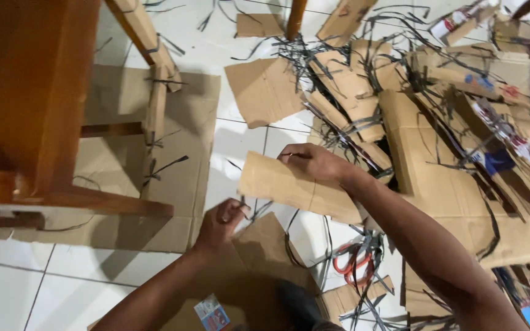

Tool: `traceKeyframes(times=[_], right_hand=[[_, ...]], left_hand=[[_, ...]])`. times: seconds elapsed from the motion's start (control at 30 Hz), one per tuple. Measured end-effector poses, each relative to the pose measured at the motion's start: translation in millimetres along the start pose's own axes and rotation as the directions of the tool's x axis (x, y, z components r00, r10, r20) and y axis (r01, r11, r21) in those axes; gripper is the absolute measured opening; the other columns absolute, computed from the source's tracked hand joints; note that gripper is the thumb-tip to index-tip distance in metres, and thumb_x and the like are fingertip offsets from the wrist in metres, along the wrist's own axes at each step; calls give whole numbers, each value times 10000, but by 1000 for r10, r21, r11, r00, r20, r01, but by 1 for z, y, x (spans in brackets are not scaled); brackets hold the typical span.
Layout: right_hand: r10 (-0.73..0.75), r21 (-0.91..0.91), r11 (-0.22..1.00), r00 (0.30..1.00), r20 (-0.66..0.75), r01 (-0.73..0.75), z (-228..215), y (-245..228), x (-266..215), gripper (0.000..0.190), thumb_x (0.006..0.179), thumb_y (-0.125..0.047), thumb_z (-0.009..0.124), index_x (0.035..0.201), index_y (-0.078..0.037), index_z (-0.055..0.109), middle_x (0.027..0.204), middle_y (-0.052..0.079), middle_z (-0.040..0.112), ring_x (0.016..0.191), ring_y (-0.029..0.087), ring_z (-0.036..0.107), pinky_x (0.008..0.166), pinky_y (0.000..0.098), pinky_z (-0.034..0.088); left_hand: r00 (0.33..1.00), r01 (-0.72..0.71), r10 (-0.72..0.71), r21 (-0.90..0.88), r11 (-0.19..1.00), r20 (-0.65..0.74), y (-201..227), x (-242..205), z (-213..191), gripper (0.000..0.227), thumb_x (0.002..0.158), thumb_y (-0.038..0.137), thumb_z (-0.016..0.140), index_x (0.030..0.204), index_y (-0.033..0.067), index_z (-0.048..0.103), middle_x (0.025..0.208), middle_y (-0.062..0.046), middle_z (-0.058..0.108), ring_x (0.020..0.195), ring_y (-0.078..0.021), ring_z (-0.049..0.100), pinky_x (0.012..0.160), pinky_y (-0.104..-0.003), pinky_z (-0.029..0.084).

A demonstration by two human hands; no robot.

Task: Wrapping the legs of a wooden chair with cardboard and securing them with plastic ties

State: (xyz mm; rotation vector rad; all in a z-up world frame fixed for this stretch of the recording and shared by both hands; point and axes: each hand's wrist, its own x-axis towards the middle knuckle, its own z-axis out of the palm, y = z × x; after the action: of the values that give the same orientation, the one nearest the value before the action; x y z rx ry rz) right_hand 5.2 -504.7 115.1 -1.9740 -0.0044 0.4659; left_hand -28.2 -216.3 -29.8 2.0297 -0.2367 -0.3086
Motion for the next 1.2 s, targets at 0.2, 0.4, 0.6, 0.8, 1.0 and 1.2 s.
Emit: traceKeyframes(times=[0.2, 0.4, 0.6, 0.8, 1.0, 1.2], right_hand=[[-39, 280, 959, 999, -23, 44, 50, 37, 48, 194, 1022, -199, 522, 1035, -123, 700, 741, 68, 626, 710, 199, 585, 683, 322, 505], [-230, 402, 874, 961, -152, 273, 100, -19, 71, 196, 1069, -215, 518, 1115, -118, 682, 739, 54, 636, 712, 142, 584, 742, 299, 519], [-547, 207, 779, 803, -234, 591, 158, -70, 82, 310, 1117, -282, 467, 1250, -68, 648, 1051, 208, 707, 1022, 279, 667, 967, 494, 514], [-770, 23, 613, 604, -206, 790, 202, -80, 88, 416, 1077, -249, 525, 1456, -83, 569, 1146, 157, 692, 1029, 296, 685, 945, 460, 547], [-819, -116, 573, 560, -126, 811, 230, -104, 75, 800, 956, -260, 761, 1590, -45, 323, 1357, 294, 559, 1182, 494, 613, 968, 596, 553], [-805, -123, 591, 572, -160, 797, 238, -107, 74, 901, 934, -290, 794, 1615, -44, 257, 1504, 259, 468, 1206, 458, 623, 996, 517, 560]], left_hand=[[763, 22, -160, 222, 975, 627, -10, -13, -29, 613, 889, 475, 730, 1366, 100, 639, 1327, -211, 675, 1265, -424, 622, 1099, -553, 467], [986, 74, -51, -137, 988, 159, 53, -21, -77, 522, 939, 271, 729, 1339, -34, 588, 1267, -298, 685, 1234, -516, 606, 1063, -632, 469], [962, -175, 103, -282, 943, -251, 15, -30, -113, 122, 970, 135, 708, 1027, 40, 760, 922, -122, 777, 903, -245, 764, 818, -423, 618], [852, -300, 211, -116, 947, -478, -14, -63, -149, 115, 998, 88, 670, 993, -10, 732, 813, -192, 711, 797, -286, 755, 665, -448, 608], [783, -319, 299, 61, 946, -546, 20, -77, -176, 117, 989, 88, 683, 911, 1, 674, 728, -184, 685, 709, -361, 758, 658, -444, 598], [689, -393, 355, 85, 915, -632, 12, -70, -181, 216, 1005, 144, 680, 844, 53, 570, 642, -111, 649, 623, -237, 677, 698, -377, 541]])
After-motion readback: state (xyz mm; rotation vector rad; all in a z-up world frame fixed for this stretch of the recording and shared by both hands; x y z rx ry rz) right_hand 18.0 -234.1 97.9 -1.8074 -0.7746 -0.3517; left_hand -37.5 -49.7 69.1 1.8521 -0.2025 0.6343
